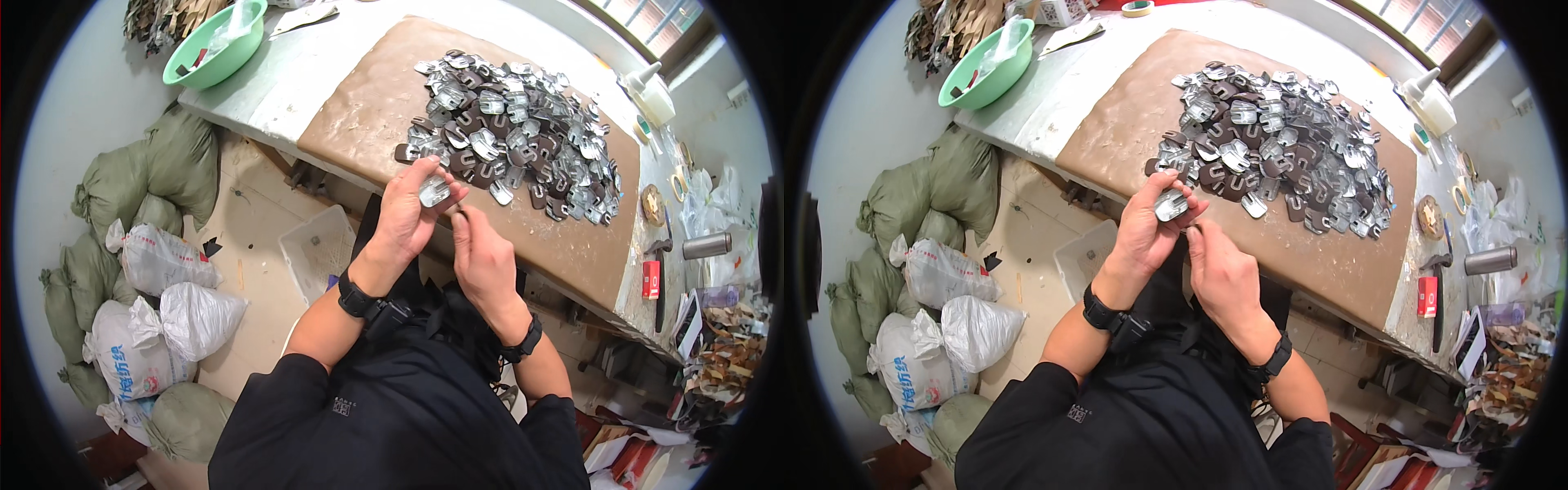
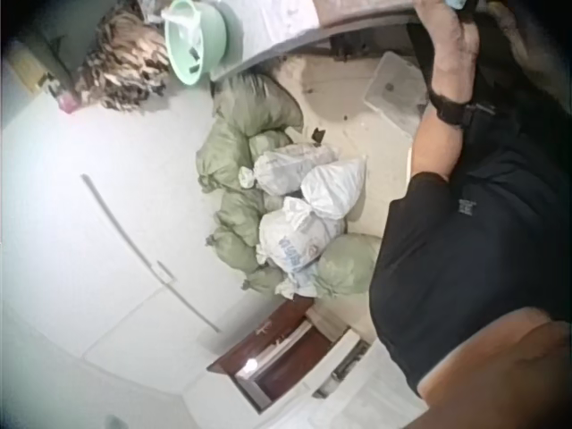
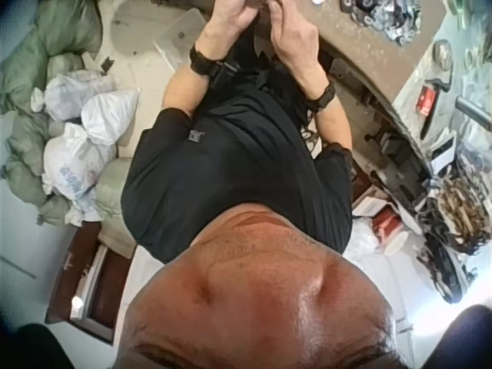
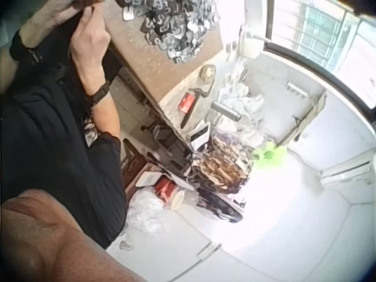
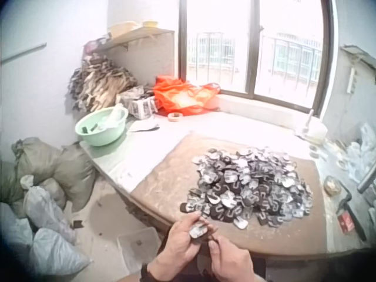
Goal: Sorting and inspecting small metal shoe components on a workbench.
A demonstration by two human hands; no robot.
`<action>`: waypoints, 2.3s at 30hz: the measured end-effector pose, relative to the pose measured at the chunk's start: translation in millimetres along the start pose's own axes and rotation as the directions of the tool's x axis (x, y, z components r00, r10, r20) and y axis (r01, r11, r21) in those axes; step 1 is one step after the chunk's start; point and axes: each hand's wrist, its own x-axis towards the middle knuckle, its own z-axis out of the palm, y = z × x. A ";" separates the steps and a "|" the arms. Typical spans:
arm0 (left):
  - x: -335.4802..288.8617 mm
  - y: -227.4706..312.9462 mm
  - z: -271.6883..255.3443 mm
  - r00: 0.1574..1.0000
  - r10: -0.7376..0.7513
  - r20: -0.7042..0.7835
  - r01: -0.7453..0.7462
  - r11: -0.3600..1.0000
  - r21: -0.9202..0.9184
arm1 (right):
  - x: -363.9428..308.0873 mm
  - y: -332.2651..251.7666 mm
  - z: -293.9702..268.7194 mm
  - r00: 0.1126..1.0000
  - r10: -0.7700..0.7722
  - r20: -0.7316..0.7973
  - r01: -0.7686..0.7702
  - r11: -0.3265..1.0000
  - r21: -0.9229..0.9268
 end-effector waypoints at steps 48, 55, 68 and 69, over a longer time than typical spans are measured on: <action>-3.6 15.1 -24.8 0.987 -0.032 0.157 -0.011 0.965 0.264 | 11.8 -3.8 4.1 0.984 -0.117 0.132 0.123 0.992 -0.035; -7.2 4.1 -15.5 0.973 0.195 0.126 -0.204 0.977 0.059 | 4.1 -16.6 16.1 0.946 0.214 0.244 -0.278 0.923 0.268; -11.6 12.7 -17.5 0.889 0.426 0.170 -0.457 0.850 0.261 | 18.3 -18.3 -9.5 0.564 0.381 0.733 -0.820 0.157 0.550; -10.8 12.5 -19.5 0.887 0.425 0.181 -0.461 0.840 0.287 | 19.7 -17.2 -8.9 0.542 0.359 0.760 -0.831 0.091 0.549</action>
